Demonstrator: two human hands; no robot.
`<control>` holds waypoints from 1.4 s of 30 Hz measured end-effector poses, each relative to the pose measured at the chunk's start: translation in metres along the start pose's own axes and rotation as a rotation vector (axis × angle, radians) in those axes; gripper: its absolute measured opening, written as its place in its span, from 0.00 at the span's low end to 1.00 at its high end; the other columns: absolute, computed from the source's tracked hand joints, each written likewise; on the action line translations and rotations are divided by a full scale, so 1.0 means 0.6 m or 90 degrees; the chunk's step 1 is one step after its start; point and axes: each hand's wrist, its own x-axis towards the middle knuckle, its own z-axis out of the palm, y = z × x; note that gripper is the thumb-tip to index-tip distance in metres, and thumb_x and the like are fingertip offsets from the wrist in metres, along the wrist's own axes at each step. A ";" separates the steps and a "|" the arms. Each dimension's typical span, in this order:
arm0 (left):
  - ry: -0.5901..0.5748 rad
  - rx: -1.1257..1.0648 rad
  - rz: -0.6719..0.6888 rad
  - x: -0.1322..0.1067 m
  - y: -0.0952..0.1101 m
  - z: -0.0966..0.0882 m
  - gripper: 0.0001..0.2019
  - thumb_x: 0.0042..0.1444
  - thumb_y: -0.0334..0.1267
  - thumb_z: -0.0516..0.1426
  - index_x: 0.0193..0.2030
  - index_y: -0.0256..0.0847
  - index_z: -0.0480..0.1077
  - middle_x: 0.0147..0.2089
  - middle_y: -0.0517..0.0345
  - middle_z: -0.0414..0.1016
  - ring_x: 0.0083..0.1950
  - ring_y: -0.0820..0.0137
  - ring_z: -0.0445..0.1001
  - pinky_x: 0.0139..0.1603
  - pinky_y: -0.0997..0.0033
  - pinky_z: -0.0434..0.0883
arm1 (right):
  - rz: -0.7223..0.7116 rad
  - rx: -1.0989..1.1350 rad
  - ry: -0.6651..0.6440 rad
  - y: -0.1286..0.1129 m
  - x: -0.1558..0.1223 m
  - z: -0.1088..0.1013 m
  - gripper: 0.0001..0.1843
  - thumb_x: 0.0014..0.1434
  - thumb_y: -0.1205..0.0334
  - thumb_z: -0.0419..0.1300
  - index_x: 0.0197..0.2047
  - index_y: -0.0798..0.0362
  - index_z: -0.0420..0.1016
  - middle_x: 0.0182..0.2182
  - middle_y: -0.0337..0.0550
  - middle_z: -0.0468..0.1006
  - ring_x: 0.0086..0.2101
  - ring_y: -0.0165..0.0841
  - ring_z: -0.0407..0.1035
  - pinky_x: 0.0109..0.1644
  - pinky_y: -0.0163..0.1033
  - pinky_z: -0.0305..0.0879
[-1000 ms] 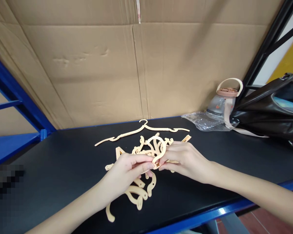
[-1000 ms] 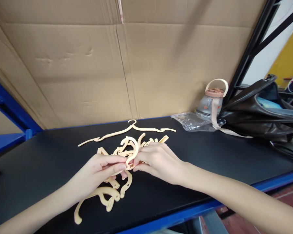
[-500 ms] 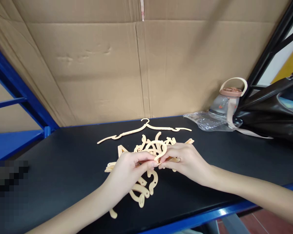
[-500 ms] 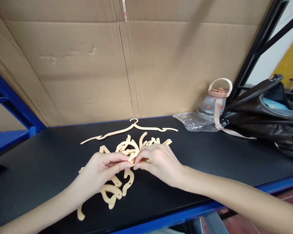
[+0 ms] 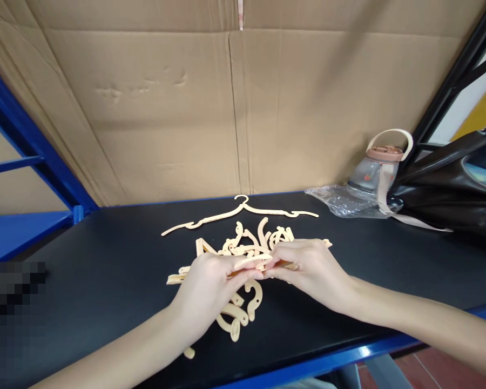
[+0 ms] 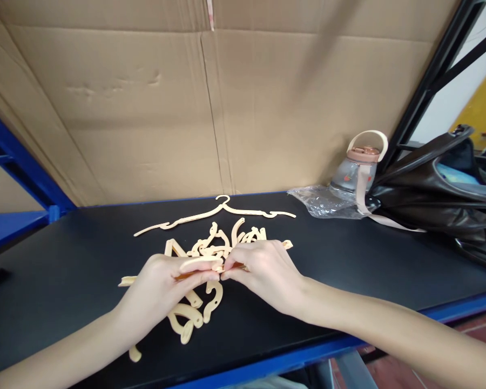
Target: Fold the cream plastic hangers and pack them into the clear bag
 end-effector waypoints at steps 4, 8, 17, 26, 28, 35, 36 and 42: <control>0.030 0.055 0.007 0.000 0.011 -0.002 0.11 0.61 0.42 0.52 0.32 0.43 0.72 0.26 0.63 0.75 0.26 0.73 0.71 0.28 0.76 0.66 | 0.022 0.036 0.014 -0.004 0.000 -0.003 0.04 0.60 0.63 0.61 0.33 0.51 0.74 0.28 0.36 0.78 0.28 0.28 0.71 0.29 0.31 0.63; 0.057 0.034 0.024 0.002 0.020 -0.004 0.11 0.63 0.42 0.50 0.33 0.41 0.67 0.27 0.64 0.71 0.28 0.74 0.70 0.30 0.76 0.67 | 0.060 0.145 0.036 -0.014 0.002 -0.008 0.07 0.60 0.58 0.61 0.40 0.50 0.70 0.36 0.38 0.79 0.34 0.31 0.74 0.38 0.35 0.70; 0.018 0.014 0.013 0.007 0.004 -0.018 0.16 0.65 0.43 0.50 0.58 0.48 0.62 0.46 0.60 0.75 0.42 0.72 0.76 0.43 0.75 0.72 | 0.174 0.331 -0.033 0.011 0.014 -0.010 0.11 0.65 0.55 0.52 0.37 0.53 0.68 0.25 0.35 0.72 0.22 0.24 0.64 0.25 0.29 0.62; 0.120 0.286 0.060 0.028 -0.030 -0.063 0.15 0.65 0.46 0.48 0.46 0.44 0.73 0.47 0.61 0.77 0.34 0.73 0.75 0.34 0.75 0.69 | 0.324 0.498 0.047 0.031 0.034 -0.025 0.14 0.61 0.51 0.56 0.33 0.54 0.63 0.26 0.35 0.68 0.22 0.24 0.61 0.24 0.31 0.59; 0.125 0.317 0.056 0.028 -0.030 -0.064 0.15 0.65 0.46 0.48 0.45 0.44 0.73 0.46 0.61 0.78 0.33 0.73 0.75 0.33 0.75 0.68 | 0.317 0.505 0.048 0.033 0.034 -0.027 0.14 0.61 0.51 0.57 0.32 0.54 0.63 0.25 0.34 0.67 0.21 0.23 0.59 0.24 0.31 0.57; 0.194 0.467 0.129 0.020 -0.030 -0.058 0.17 0.67 0.47 0.45 0.40 0.42 0.73 0.42 0.62 0.79 0.35 0.72 0.78 0.27 0.76 0.63 | 0.286 0.485 0.043 0.037 0.036 -0.032 0.18 0.59 0.51 0.59 0.46 0.51 0.60 0.23 0.31 0.68 0.20 0.24 0.59 0.26 0.33 0.58; 0.203 0.494 0.134 0.019 -0.030 -0.059 0.18 0.67 0.46 0.45 0.39 0.41 0.72 0.40 0.62 0.80 0.34 0.72 0.77 0.26 0.75 0.61 | 0.279 0.482 0.051 0.038 0.035 -0.031 0.20 0.59 0.51 0.59 0.49 0.51 0.59 0.25 0.32 0.70 0.20 0.25 0.61 0.27 0.33 0.60; 0.265 0.550 0.117 0.016 -0.024 -0.064 0.17 0.67 0.47 0.45 0.39 0.41 0.71 0.37 0.61 0.80 0.30 0.73 0.76 0.23 0.74 0.57 | 0.123 0.212 0.235 0.040 0.023 -0.027 0.28 0.61 0.55 0.56 0.61 0.48 0.51 0.45 0.47 0.72 0.45 0.37 0.69 0.49 0.48 0.67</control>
